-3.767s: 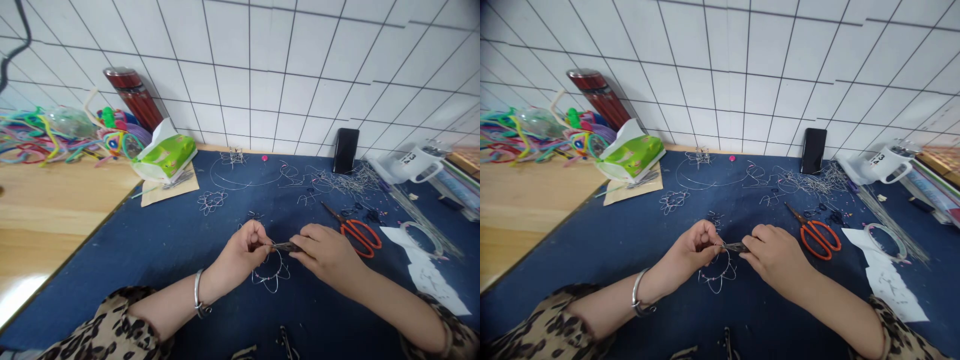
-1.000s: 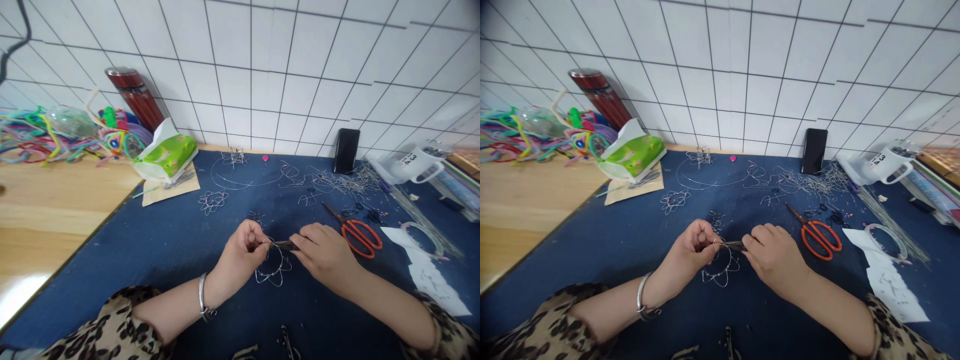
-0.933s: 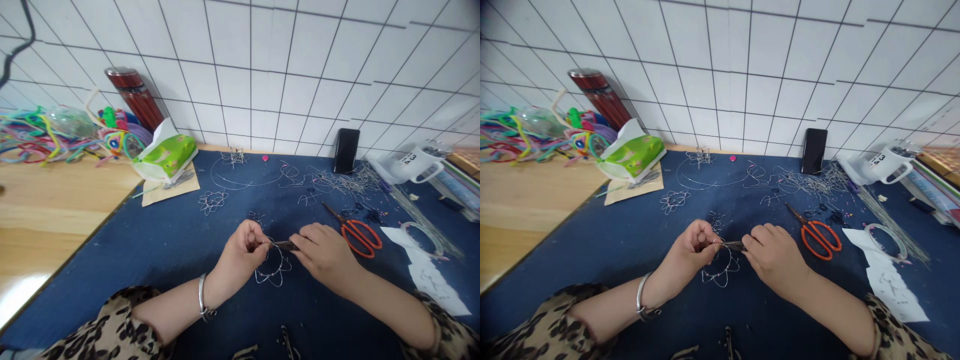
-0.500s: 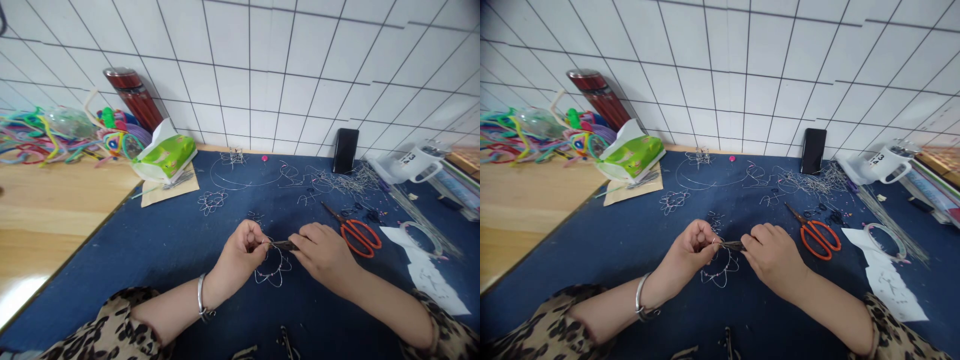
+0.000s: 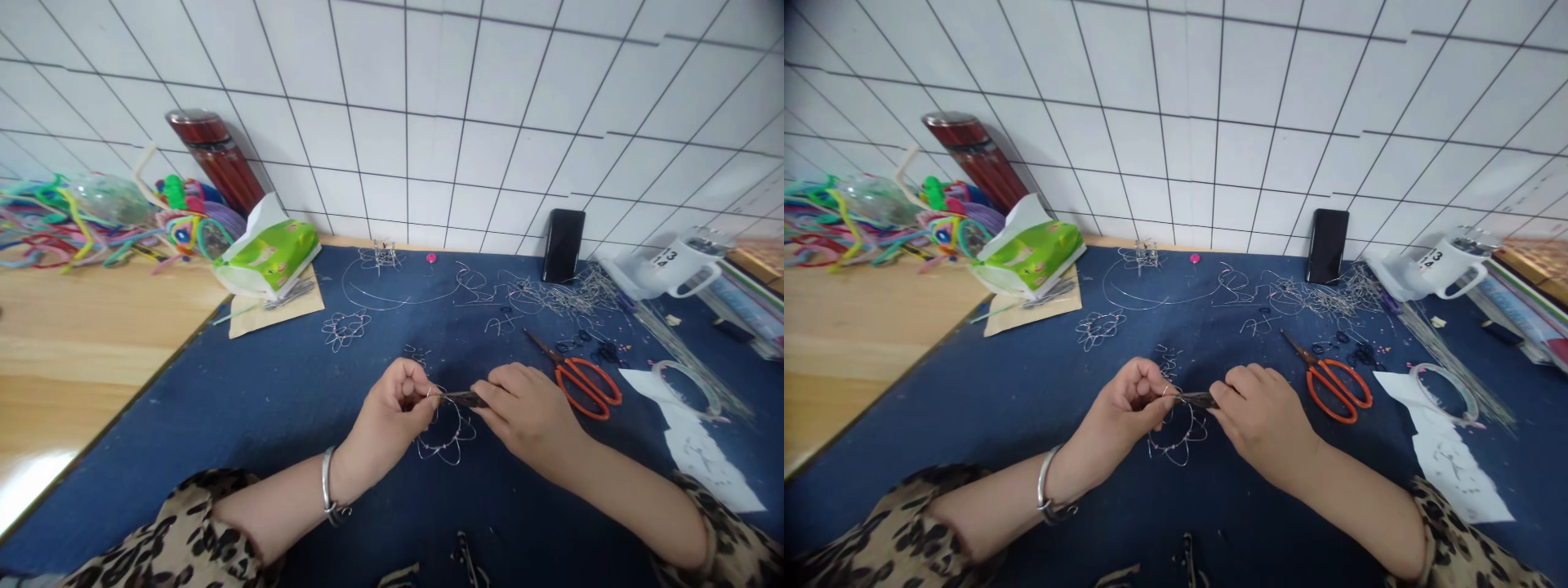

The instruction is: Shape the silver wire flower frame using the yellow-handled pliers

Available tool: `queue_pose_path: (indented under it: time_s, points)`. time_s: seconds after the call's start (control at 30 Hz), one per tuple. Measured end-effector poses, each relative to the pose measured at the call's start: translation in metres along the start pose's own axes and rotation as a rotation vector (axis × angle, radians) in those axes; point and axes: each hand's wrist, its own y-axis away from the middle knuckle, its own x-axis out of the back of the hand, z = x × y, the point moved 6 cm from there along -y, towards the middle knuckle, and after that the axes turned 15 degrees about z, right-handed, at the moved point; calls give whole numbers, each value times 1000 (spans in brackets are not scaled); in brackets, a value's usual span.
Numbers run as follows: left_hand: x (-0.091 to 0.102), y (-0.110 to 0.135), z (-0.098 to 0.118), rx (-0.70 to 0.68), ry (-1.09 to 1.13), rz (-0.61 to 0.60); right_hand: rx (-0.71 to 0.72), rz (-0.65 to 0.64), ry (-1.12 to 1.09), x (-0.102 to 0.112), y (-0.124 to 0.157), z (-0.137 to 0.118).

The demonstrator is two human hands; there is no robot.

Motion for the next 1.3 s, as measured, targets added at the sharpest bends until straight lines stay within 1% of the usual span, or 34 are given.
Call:
queue_pose_path:
  time_s: [0.13,0.3,0.47,0.6,0.77,0.83,0.9,0.97,1.17,1.3]
  points:
    - [-1,0,1,9,2,-18,-23,-19,-24,-2,0,2]
    - [0,-1,3,18,23,-23,-104,-63,-131,-6,0,8]
    - [5,-3,4,11,-9,10,-148,-42,-183,-6,-2,17]
    - [6,-4,4,27,-30,22,-178,-45,-160,-12,0,27]
    - [6,-4,3,39,-34,18,-145,-126,-88,-24,3,33]
    - [5,-4,2,39,-34,8,-131,-127,-83,-24,3,32]
    - [5,-4,1,39,-41,-3,-135,-97,-105,-20,0,29]
    - [3,-3,0,40,-51,-14,-156,-64,-177,-15,-2,26]
    - [-2,-1,-4,21,-100,-51,-272,-25,-562,-10,-9,11]
    - [-5,0,-5,6,-119,-83,-295,-1,-622,-12,-10,3]
